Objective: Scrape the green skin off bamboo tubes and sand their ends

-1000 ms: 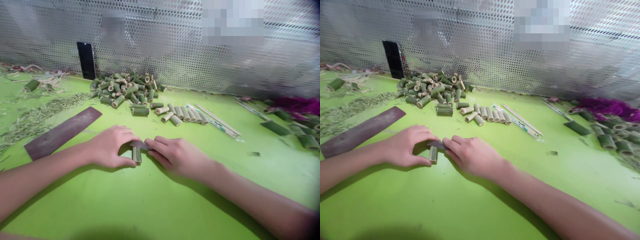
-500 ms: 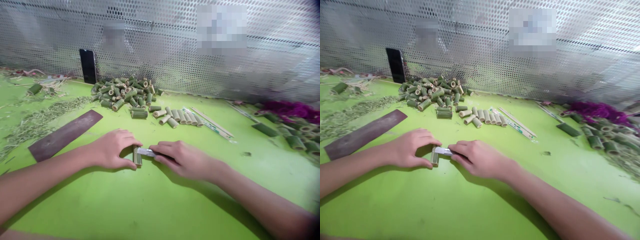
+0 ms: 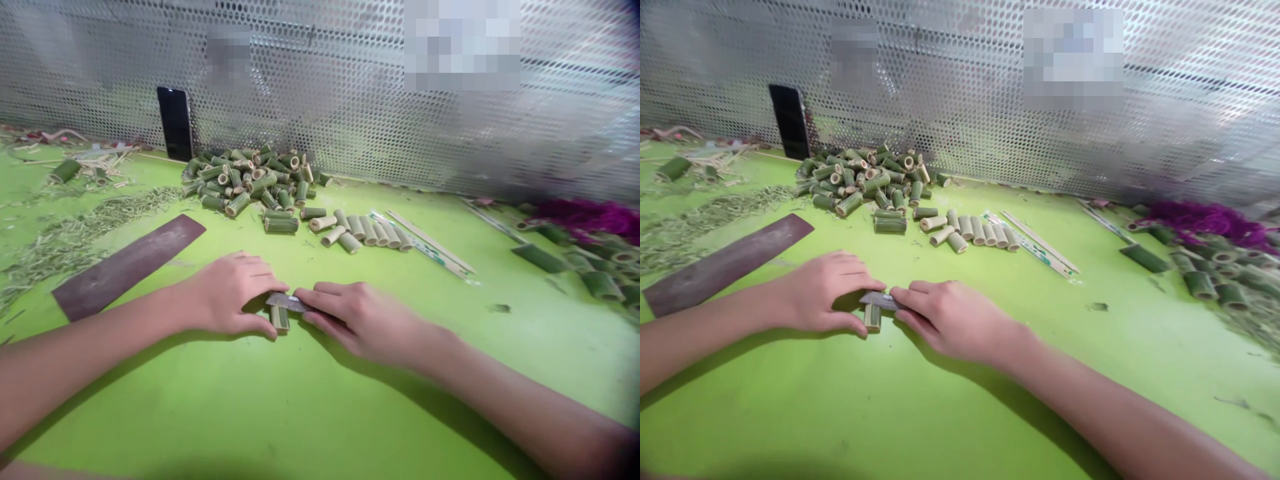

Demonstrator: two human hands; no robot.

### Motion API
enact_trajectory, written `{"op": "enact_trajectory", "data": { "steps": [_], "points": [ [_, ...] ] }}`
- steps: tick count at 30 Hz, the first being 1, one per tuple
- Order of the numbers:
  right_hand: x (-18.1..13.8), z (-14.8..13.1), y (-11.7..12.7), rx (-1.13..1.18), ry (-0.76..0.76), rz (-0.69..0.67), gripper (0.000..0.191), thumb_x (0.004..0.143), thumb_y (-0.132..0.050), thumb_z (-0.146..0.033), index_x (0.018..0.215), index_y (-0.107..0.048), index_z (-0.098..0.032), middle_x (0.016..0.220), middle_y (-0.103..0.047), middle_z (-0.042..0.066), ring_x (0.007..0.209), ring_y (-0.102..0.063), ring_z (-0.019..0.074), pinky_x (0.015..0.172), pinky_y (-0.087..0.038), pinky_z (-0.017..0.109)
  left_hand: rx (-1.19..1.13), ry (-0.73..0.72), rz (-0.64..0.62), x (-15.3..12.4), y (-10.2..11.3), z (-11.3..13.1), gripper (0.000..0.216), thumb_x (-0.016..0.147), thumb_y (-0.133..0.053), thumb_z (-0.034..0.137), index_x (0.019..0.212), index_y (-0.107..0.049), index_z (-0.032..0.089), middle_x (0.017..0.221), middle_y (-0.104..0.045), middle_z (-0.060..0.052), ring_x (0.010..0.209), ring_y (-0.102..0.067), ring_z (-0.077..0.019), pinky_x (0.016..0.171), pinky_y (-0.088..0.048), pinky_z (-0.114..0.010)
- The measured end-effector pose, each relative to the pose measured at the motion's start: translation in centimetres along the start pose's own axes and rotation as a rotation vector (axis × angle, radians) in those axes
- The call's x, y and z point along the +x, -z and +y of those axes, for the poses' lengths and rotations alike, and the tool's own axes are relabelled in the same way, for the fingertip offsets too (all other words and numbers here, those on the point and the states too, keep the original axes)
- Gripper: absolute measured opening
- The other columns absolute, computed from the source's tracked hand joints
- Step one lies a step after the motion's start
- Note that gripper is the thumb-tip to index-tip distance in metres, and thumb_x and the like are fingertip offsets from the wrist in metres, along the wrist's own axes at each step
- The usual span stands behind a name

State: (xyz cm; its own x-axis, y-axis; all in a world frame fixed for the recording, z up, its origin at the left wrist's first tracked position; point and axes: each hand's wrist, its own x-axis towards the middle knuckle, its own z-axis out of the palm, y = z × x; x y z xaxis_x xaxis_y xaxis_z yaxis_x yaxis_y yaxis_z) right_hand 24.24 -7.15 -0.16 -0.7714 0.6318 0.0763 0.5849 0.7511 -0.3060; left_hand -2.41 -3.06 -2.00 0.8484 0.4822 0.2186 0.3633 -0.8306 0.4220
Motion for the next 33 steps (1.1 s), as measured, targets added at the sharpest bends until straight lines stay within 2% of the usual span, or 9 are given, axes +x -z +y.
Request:
{"op": "enact_trajectory", "data": {
  "steps": [5, 11, 16, 21, 25, 29, 33],
  "points": [
    [-0.1, 0.5, 1.2, 0.133, -0.006, -0.078, 0.025, 0.107, -0.05, -0.024, 0.116, -0.072, -0.016, 0.085, -0.071, 0.004, 0.066, -0.062, 0.0126, 0.063, -0.048, 0.025, 0.032, 0.007, -0.02, -0.2, 0.1, 0.5, 0.065, 0.093, -0.065, 0.067, 0.128, -0.069, 0.013, 0.11, -0.076, -0.013, 0.099, -0.068, -0.03, 0.095, -0.05, -0.047],
    [-0.3, 0.5, 2.1, 0.253, 0.034, -0.13, 0.03, 0.108, -0.047, -0.027, 0.119, -0.073, -0.016, 0.089, -0.074, 0.006, 0.072, -0.066, 0.0143, 0.067, -0.051, 0.027, 0.03, -0.001, 0.006, -0.2, -0.1, 0.4, 0.061, 0.095, -0.062, 0.066, 0.127, -0.07, 0.015, 0.108, -0.076, -0.012, 0.097, -0.069, -0.0288, 0.093, -0.052, -0.046],
    [-0.4, 0.6, 1.9, 0.195, 0.051, -0.091, 0.033, 0.109, -0.044, -0.028, 0.123, -0.072, -0.015, 0.089, -0.073, 0.007, 0.068, -0.064, 0.0128, 0.063, -0.049, 0.024, 0.018, -0.018, 0.029, -0.1, -0.6, -0.1, 0.067, 0.091, -0.065, 0.069, 0.126, -0.071, 0.012, 0.106, -0.076, -0.014, 0.095, -0.069, -0.0294, 0.09, -0.053, -0.045],
    [-0.6, 1.4, 1.1, 0.014, -0.03, 0.017, 0.034, 0.109, -0.045, -0.026, 0.128, -0.069, -0.014, 0.09, -0.073, 0.008, 0.067, -0.065, 0.0139, 0.062, -0.051, 0.026, -0.055, 0.017, 0.004, 0.0, -0.4, -0.1, 0.066, 0.088, -0.071, 0.065, 0.128, -0.07, 0.012, 0.105, -0.075, -0.013, 0.093, -0.067, -0.0284, 0.084, -0.054, -0.043],
    [-0.3, 0.8, 0.3, -0.032, -0.033, 0.023, 0.033, 0.108, -0.047, -0.026, 0.132, -0.067, -0.017, 0.09, -0.072, 0.006, 0.066, -0.065, 0.0136, 0.061, -0.051, 0.027, -0.087, 0.048, -0.008, 0.2, -0.2, 0.0, 0.068, 0.085, -0.076, 0.065, 0.129, -0.069, 0.013, 0.105, -0.074, -0.012, 0.094, -0.066, -0.0282, 0.084, -0.053, -0.043],
    [0.2, -0.1, -0.3, -0.054, 0.013, 0.025, 0.031, 0.108, -0.048, -0.026, 0.131, -0.067, -0.017, 0.086, -0.07, 0.004, 0.063, -0.062, 0.0129, 0.058, -0.047, 0.026, -0.057, 0.021, -0.014, 0.2, -0.3, -0.2, 0.068, 0.088, -0.07, 0.068, 0.128, -0.069, 0.012, 0.1, -0.074, -0.012, 0.09, -0.066, -0.0277, 0.084, -0.053, -0.043],
    [0.1, -0.2, -0.4, -0.031, 0.043, 0.045, 0.029, 0.109, -0.047, -0.027, 0.127, -0.068, -0.017, 0.086, -0.069, 0.003, 0.064, -0.062, 0.013, 0.06, -0.046, 0.026, 0.033, -0.061, 0.027, 0.1, -0.5, -0.3, 0.067, 0.094, -0.061, 0.069, 0.127, -0.069, 0.011, 0.103, -0.074, -0.014, 0.093, -0.066, -0.0293, 0.089, -0.052, -0.047]
  ]
}}
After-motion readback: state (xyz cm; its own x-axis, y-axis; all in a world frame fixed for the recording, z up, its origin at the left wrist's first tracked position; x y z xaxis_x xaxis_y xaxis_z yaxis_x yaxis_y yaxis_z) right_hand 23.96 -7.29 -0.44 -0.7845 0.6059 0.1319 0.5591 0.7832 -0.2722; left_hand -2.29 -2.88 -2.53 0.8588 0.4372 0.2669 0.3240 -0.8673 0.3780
